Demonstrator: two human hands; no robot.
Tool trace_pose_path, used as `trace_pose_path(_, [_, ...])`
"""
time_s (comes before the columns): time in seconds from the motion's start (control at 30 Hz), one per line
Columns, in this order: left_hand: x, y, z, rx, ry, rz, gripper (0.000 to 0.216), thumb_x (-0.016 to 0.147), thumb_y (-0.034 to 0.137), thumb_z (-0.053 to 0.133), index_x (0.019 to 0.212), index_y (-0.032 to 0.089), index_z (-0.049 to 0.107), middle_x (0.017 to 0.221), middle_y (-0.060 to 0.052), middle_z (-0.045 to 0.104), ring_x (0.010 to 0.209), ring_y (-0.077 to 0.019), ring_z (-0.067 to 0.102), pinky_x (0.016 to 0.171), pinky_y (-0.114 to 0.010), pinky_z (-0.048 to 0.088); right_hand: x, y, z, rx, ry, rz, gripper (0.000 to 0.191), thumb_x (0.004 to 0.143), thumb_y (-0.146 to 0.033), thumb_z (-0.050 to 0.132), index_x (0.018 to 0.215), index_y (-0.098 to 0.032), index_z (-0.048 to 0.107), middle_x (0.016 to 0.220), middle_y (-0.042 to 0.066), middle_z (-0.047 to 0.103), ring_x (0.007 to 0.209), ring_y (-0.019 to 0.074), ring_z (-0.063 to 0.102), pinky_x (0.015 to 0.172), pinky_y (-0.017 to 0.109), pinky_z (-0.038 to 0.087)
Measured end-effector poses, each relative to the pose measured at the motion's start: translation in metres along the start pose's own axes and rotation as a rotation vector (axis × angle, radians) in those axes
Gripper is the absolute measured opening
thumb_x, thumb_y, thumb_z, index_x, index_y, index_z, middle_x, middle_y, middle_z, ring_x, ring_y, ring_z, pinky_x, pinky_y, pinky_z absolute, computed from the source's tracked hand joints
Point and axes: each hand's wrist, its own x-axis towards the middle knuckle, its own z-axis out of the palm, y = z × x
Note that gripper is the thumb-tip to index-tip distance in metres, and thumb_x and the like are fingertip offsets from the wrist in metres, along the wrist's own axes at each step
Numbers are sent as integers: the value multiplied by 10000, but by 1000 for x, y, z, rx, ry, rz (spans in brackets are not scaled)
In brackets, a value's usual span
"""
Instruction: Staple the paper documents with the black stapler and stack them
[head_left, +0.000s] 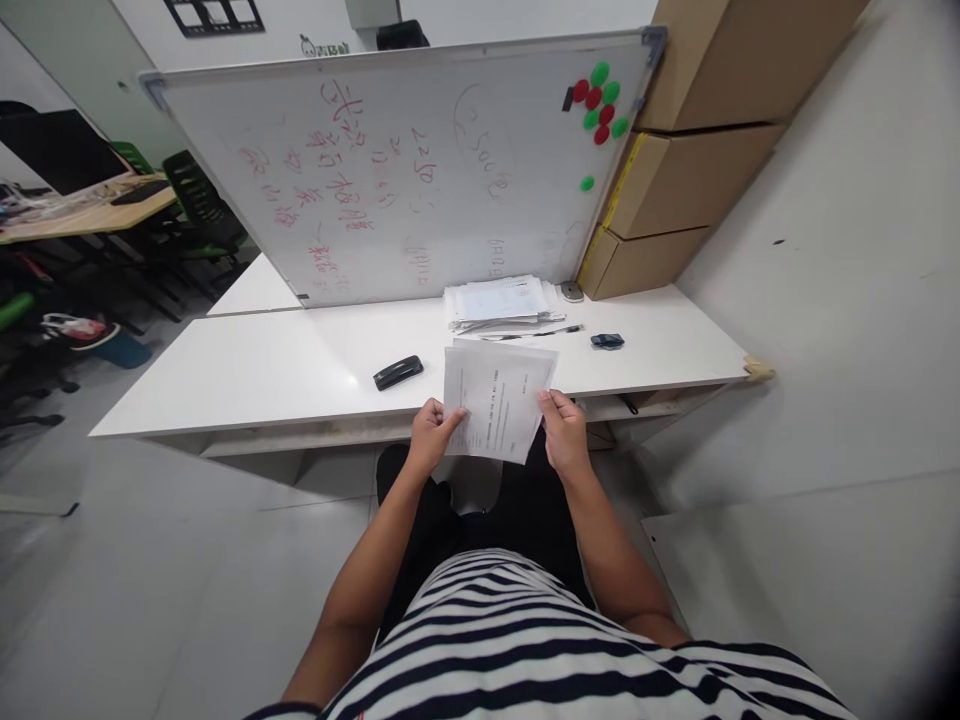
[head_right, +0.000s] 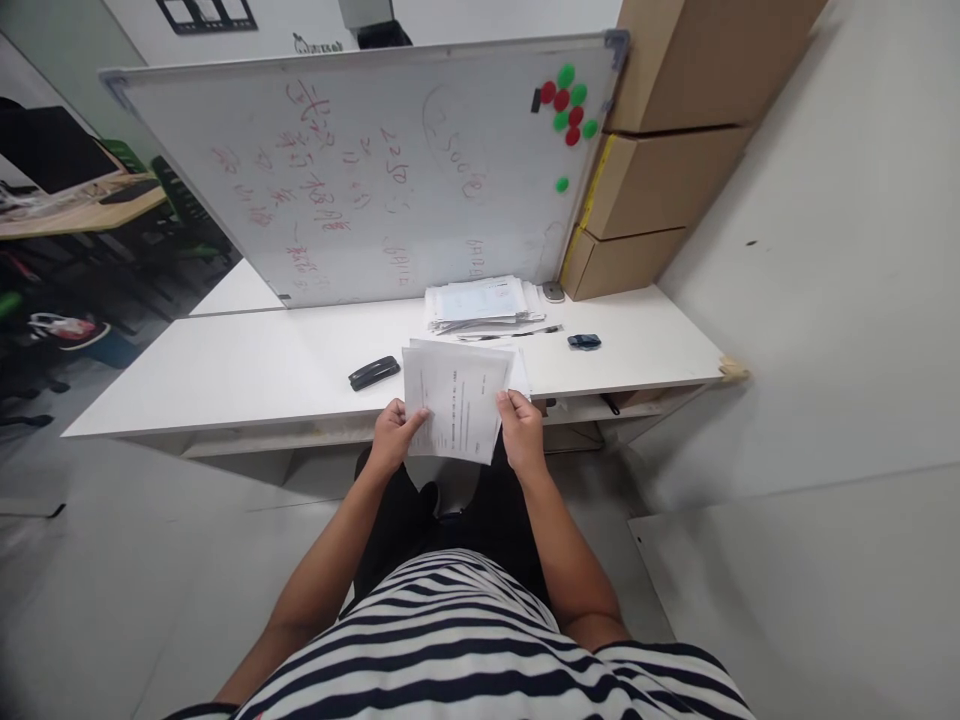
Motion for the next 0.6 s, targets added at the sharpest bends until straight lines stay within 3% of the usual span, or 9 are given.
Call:
trace_pose_path(0.13, [4, -4, -7, 63, 48, 46, 472, 693, 484, 722, 606, 196, 358, 559, 72, 381, 524, -71, 370, 515, -198, 305, 1, 2, 0, 21, -18, 22, 400, 759, -607, 615, 720, -209, 587, 565, -39, 444, 600, 140, 439, 558, 253, 368])
trace_pose_path(0.27, [8, -5, -11, 121, 56, 41, 413, 730, 528, 667, 620, 187, 463, 627, 32, 517, 608, -107, 465, 578, -224, 367, 1, -1, 1, -21, -25, -6, 406, 784, -592, 599, 663, -210, 532, 555, -54, 381, 562, 116, 381, 546, 246, 337])
trace_pose_path(0.4, [10, -4, -14, 205, 12, 62, 365, 779, 538, 607, 766, 174, 636, 772, -13, 639, 739, -161, 554, 670, -263, 416, 1, -3, 0, -95, 17, -50, 413, 838, -549, 565, 622, -209, 474, 552, -61, 324, 542, 102, 325, 539, 246, 309])
trace_pose_path(0.5, [11, -4, -16, 279, 2, 71, 387, 797, 552, 576, 777, 175, 662, 770, -13, 649, 726, -169, 557, 654, -267, 414, 1, -1, -1, -101, 22, -43, 398, 862, -534, 541, 641, -203, 508, 557, -56, 388, 551, 106, 369, 555, 248, 336])
trace_pose_path(0.6, [11, -4, -17, 382, -2, 76, 404, 802, 560, 564, 691, 178, 632, 675, 2, 602, 670, -158, 529, 608, -256, 389, 3, 3, 2, -101, 11, -15, 352, 841, -531, 569, 758, -191, 610, 650, -20, 566, 634, 140, 508, 619, 268, 410])
